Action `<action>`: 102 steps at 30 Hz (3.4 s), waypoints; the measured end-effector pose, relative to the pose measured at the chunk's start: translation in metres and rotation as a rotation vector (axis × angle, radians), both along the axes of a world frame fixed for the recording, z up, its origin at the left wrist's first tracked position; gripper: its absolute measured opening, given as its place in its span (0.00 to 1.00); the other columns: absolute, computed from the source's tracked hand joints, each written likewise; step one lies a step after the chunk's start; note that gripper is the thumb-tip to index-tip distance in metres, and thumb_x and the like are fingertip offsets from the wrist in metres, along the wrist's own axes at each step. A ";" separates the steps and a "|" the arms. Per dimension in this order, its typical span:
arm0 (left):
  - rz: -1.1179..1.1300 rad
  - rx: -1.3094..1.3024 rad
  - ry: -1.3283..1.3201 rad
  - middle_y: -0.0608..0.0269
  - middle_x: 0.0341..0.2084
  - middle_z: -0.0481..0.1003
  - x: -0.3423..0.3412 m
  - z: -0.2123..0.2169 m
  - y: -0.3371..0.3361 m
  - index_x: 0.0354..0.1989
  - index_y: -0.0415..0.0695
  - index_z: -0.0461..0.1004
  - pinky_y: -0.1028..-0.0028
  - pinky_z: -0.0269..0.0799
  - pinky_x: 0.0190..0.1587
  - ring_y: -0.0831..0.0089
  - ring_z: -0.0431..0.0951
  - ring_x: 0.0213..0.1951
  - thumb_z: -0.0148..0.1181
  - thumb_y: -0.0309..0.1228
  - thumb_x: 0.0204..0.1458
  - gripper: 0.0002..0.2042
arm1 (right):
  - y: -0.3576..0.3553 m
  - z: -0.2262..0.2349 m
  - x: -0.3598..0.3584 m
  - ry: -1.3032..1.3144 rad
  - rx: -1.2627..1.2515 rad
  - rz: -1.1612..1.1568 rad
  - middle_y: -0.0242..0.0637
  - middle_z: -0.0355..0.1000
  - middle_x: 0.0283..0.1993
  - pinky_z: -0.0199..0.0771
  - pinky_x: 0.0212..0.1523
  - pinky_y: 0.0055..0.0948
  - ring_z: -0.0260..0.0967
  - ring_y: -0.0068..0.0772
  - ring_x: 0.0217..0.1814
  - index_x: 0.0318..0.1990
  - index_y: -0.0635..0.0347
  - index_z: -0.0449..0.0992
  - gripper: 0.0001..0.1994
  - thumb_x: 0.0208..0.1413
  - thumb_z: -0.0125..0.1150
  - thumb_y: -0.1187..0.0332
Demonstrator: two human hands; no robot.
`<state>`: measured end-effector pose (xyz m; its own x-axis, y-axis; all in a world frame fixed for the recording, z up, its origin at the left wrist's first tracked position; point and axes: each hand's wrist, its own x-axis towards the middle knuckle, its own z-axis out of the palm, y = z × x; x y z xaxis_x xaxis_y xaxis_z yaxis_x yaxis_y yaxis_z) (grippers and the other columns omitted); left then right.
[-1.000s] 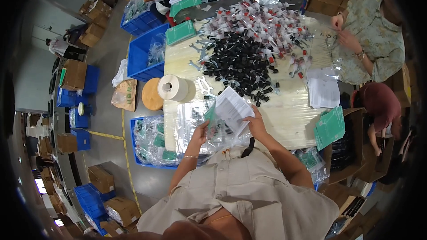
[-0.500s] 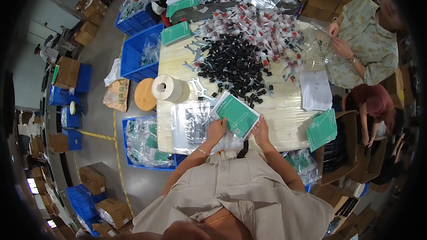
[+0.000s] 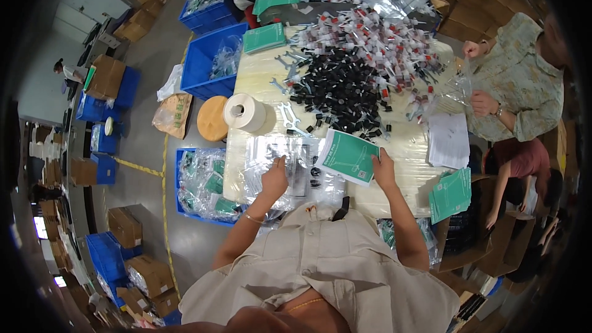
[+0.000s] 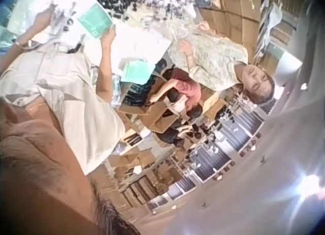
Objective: Packaging small electronic or plastic components and manuals into plastic bags at a warehouse workstation.
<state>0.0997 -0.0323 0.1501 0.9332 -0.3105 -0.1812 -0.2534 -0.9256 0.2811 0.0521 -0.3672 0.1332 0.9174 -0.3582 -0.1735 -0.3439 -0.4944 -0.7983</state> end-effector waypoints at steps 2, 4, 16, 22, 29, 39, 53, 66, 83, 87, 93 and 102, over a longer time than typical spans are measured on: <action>-0.018 -0.011 -0.113 0.50 0.50 0.65 0.000 -0.001 0.013 0.57 0.37 0.56 0.66 0.73 0.27 0.59 0.76 0.29 0.51 0.20 0.37 0.32 | 0.003 0.008 0.003 -0.140 0.227 0.033 0.43 0.71 0.22 0.68 0.19 0.30 0.69 0.32 0.19 0.37 0.67 0.70 0.08 0.54 0.50 0.70; -0.017 -0.061 -0.145 0.48 0.57 0.59 0.000 0.011 0.016 0.59 0.36 0.53 0.67 0.72 0.26 0.58 0.76 0.29 0.51 0.19 0.35 0.35 | 0.011 0.020 0.007 -0.053 0.653 0.088 0.33 0.68 0.19 0.63 0.11 0.23 0.65 0.21 0.16 0.35 0.67 0.70 0.07 0.55 0.50 0.71; -0.286 0.033 -0.165 0.55 0.62 0.52 -0.021 0.052 -0.025 0.60 0.38 0.52 0.71 0.70 0.22 0.66 0.74 0.24 0.53 0.21 0.35 0.36 | 0.059 0.047 0.003 0.079 0.547 0.088 0.35 0.67 0.17 0.62 0.07 0.22 0.63 0.24 0.09 0.34 0.69 0.68 0.08 0.57 0.46 0.72; -0.320 -0.006 -0.173 0.54 0.62 0.52 -0.020 0.054 -0.038 0.59 0.37 0.54 0.72 0.70 0.20 0.66 0.73 0.22 0.52 0.20 0.35 0.35 | 0.065 0.054 -0.006 0.268 0.626 0.269 0.35 0.67 0.16 0.62 0.07 0.20 0.63 0.22 0.10 0.34 0.69 0.68 0.08 0.58 0.45 0.71; -0.331 -0.101 -0.194 0.54 0.62 0.52 -0.018 0.055 -0.044 0.59 0.38 0.53 0.71 0.70 0.21 0.66 0.72 0.22 0.51 0.18 0.35 0.35 | 0.063 0.038 -0.008 0.287 0.626 0.316 0.34 0.67 0.16 0.62 0.08 0.20 0.62 0.22 0.10 0.30 0.65 0.68 0.10 0.59 0.45 0.69; -0.256 0.002 -0.137 0.53 0.62 0.52 -0.012 0.064 -0.023 0.60 0.38 0.52 0.71 0.71 0.21 0.64 0.74 0.23 0.51 0.18 0.36 0.35 | 0.055 0.010 -0.009 0.074 0.809 -0.187 0.34 0.68 0.19 0.62 0.10 0.20 0.63 0.23 0.12 0.32 0.65 0.69 0.09 0.59 0.46 0.69; -0.551 -0.123 -0.104 0.55 0.62 0.52 -0.016 0.067 -0.058 0.60 0.38 0.52 0.72 0.70 0.23 0.66 0.72 0.23 0.50 0.19 0.35 0.36 | 0.080 0.022 0.010 0.194 0.704 0.208 0.35 0.68 0.17 0.65 0.11 0.21 0.66 0.23 0.12 0.32 0.67 0.69 0.09 0.58 0.45 0.70; -0.605 -0.265 -0.007 0.47 0.58 0.58 -0.023 0.074 -0.076 0.60 0.36 0.51 0.62 0.71 0.40 0.51 0.70 0.48 0.47 0.18 0.42 0.31 | 0.133 -0.006 0.012 0.049 0.444 0.417 0.44 0.71 0.20 0.68 0.16 0.32 0.68 0.30 0.14 0.25 0.66 0.69 0.08 0.48 0.48 0.70; -0.852 -0.102 0.135 0.49 0.59 0.55 -0.017 0.105 -0.096 0.49 0.51 0.69 0.64 0.71 0.34 0.55 0.74 0.39 0.52 0.14 0.34 0.29 | 0.185 -0.120 0.010 -0.532 0.710 0.117 0.36 0.70 0.21 0.66 0.27 0.31 0.64 0.29 0.23 0.23 0.59 0.74 0.05 0.36 0.61 0.70; -0.740 -0.103 0.155 0.50 0.59 0.56 -0.003 0.100 -0.058 0.44 0.52 0.72 0.66 0.70 0.30 0.56 0.74 0.31 0.46 0.12 0.36 0.26 | 0.150 -0.049 -0.007 -0.012 0.605 0.453 0.40 0.71 0.29 0.68 0.29 0.30 0.68 0.30 0.26 0.33 0.62 0.74 0.12 0.37 0.59 0.69; -0.586 0.207 0.021 0.48 0.54 0.63 0.015 0.064 -0.012 0.47 0.37 0.66 0.65 0.73 0.32 0.56 0.76 0.34 0.46 0.18 0.39 0.21 | 0.074 -0.004 -0.040 0.041 0.975 0.281 0.45 0.73 0.33 0.72 0.35 0.28 0.72 0.35 0.32 0.37 0.65 0.73 0.11 0.50 0.54 0.68; -0.400 -0.036 -0.049 0.54 0.56 0.62 0.009 0.087 -0.029 0.50 0.38 0.65 0.66 0.72 0.28 0.58 0.76 0.31 0.45 0.16 0.38 0.24 | 0.007 -0.036 0.034 -0.053 -0.534 0.139 0.44 0.63 0.44 0.68 0.44 0.40 0.63 0.47 0.47 0.41 0.58 0.69 0.13 0.45 0.51 0.73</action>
<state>0.1086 -0.0609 0.2375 0.7446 -0.6563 -0.1220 -0.6056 -0.7410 0.2901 0.0859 -0.3604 0.0975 0.9648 -0.2588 0.0465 -0.2130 -0.8729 -0.4389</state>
